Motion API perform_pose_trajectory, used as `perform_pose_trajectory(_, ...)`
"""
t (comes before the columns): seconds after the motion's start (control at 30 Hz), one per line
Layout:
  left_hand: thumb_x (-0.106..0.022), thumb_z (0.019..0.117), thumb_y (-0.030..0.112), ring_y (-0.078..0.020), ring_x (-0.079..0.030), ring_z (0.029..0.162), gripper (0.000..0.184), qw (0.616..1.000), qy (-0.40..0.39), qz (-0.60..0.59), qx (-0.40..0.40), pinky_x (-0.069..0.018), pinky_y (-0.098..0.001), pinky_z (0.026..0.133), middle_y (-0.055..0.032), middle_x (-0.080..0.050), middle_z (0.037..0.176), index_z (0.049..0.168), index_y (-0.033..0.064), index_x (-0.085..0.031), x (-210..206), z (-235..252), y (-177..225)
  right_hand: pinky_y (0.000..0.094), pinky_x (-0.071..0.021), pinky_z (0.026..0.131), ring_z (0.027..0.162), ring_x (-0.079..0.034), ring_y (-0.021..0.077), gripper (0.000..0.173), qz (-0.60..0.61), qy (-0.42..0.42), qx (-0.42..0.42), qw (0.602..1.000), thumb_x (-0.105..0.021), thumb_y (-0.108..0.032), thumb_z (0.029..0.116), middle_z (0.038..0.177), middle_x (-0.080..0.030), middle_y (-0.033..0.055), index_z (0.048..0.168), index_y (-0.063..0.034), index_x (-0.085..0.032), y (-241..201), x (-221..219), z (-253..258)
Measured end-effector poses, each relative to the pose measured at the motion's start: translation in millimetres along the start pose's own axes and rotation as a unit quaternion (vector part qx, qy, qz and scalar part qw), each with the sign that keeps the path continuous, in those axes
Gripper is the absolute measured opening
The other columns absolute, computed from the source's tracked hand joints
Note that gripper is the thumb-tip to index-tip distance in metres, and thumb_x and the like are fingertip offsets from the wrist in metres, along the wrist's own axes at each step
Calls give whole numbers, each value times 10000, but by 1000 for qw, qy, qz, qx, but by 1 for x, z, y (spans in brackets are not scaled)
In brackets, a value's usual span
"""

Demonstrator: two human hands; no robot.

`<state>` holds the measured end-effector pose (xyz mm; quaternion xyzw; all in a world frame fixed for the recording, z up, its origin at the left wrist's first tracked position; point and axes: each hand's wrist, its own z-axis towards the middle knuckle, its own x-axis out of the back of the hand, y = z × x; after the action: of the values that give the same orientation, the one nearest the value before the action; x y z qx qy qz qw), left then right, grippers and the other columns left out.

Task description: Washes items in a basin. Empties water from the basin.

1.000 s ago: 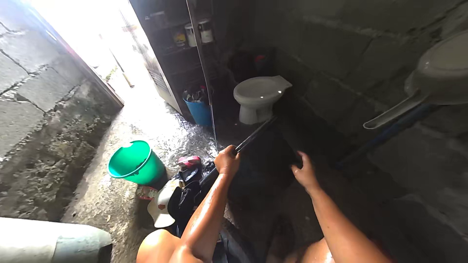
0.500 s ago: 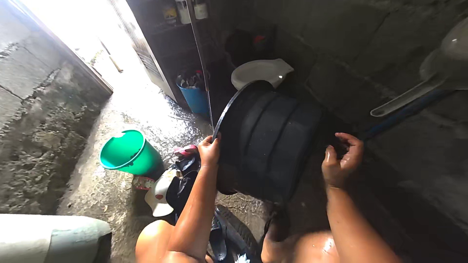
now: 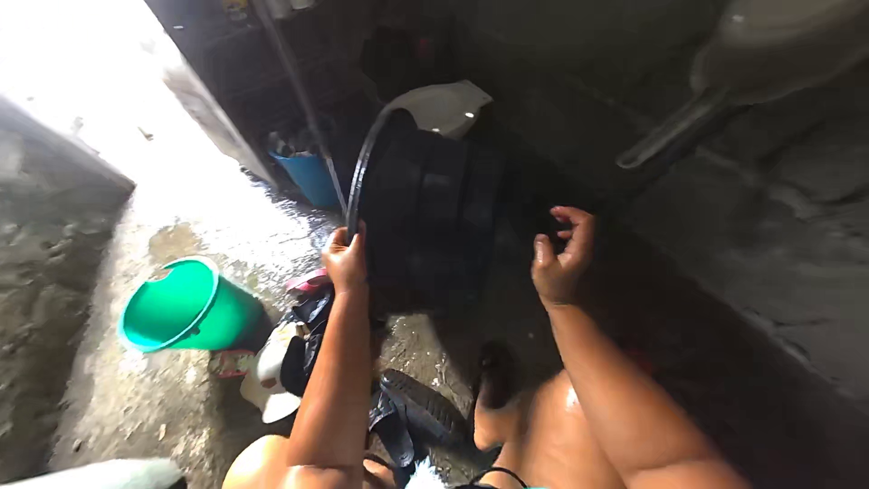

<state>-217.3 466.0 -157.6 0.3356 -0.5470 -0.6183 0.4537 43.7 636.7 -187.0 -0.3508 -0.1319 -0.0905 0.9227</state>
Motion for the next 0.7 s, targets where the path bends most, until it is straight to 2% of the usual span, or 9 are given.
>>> perform_pose_trajectory(0.1, -790, 900, 284, -157, -677, 801, 324, 984, -98, 137, -62, -576, -398, 769, -77, -709, 903, 1093, 42, -693, -34, -11, 11, 408, -530, 938, 1223, -593, 316, 344, -4, 40, 16, 999, -578, -35, 920, 1300, -627, 234, 1250, 55, -615, 9, 20, 17)
perform_pose_trajectory(0.17, -779, 915, 258, -379, -691, 887, 359, 941, -169, 266, -126, -536, -625, 795, -213, -707, 970, 1136, -3, -669, -51, -30, 4, 354, -525, 899, 1180, -606, 247, 302, 29, 73, -24, 997, -556, 9, 908, 1256, -646, 200, 1192, 56, -645, 19, 57, 37)
perform_pose_trajectory(0.2, -778, 913, 259, -450, -685, 907, 351, 917, -192, 318, -146, -511, -695, 786, -245, -704, 980, 1121, -4, -675, -55, -40, -7, 320, -532, 874, 1113, -625, 186, 277, 58, 91, -56, 993, -536, 11, 925, 1213, -658, 162, 1177, 58, -641, 26, 79, 47)
perform_pose_trajectory(0.3, -760, 908, 235, -484, -689, 1000, 295, 849, -263, 422, -179, -499, -712, 838, -251, -723, 1047, 1088, 5, -717, -46, -76, -51, 288, -573, 792, 911, -662, 103, 257, 65, 107, -150, 981, -492, -31, 958, 1131, -655, 82, 1181, 22, -607, 54, 154, 54)
perform_pose_trajectory(0.37, -756, 879, 169, -468, -697, 1016, 249, 810, -303, 456, -213, -518, -681, 827, -242, -727, 1058, 1055, -4, -726, -31, -102, -81, 347, -563, 809, 903, -663, 166, 292, -53, 44, -225, 972, -501, -57, 976, 1184, -655, 148, 1231, 30, -613, 81, 201, 34)
perform_pose_trajectory(0.43, -755, 846, 122, -453, -693, 1026, 231, 778, -343, 483, -208, -522, -671, 822, -225, -725, 1063, 1043, 5, -721, -18, -121, -103, 459, -560, 907, 1004, -685, 282, 303, -151, -70, -325, 931, -509, -96, 1028, 1234, -657, 214, 1286, 23, -612, 111, 238, -4)
perform_pose_trajectory(0.53, -717, 881, 79, -433, -667, 1117, 280, 745, -393, 513, -164, -494, -662, 929, -212, -712, 1165, 1158, 35, -715, -11, -141, -118, 576, -506, 1020, 1181, -634, 391, 320, -204, -235, -446, 839, -548, -62, 1029, 1288, -630, 261, 1333, 25, -596, 162, 282, -98)
perform_pose_trajectory(0.6, -690, 898, 34, -450, -635, 1173, 329, 731, -423, 514, -154, -460, -663, 982, -228, -683, 1235, 1227, 34, -697, -27, -150, -110, 610, -480, 1037, 1210, -610, 434, 326, -214, -268, -546, 765, -582, -63, 1017, 1299, -618, 291, 1322, 50, -597, 184, 304, -172)
perform_pose_trajectory(0.7, -649, 966, 120, -461, -649, 1152, 372, 698, -456, 536, -130, -474, -661, 970, -231, -661, 1296, 1335, 70, -644, -58, -169, -92, 536, -446, 1081, 1257, -575, 428, 356, -141, -220, -679, 686, -490, -42, 1058, 1365, -561, 345, 1370, 126, -526, 193, 324, -290)
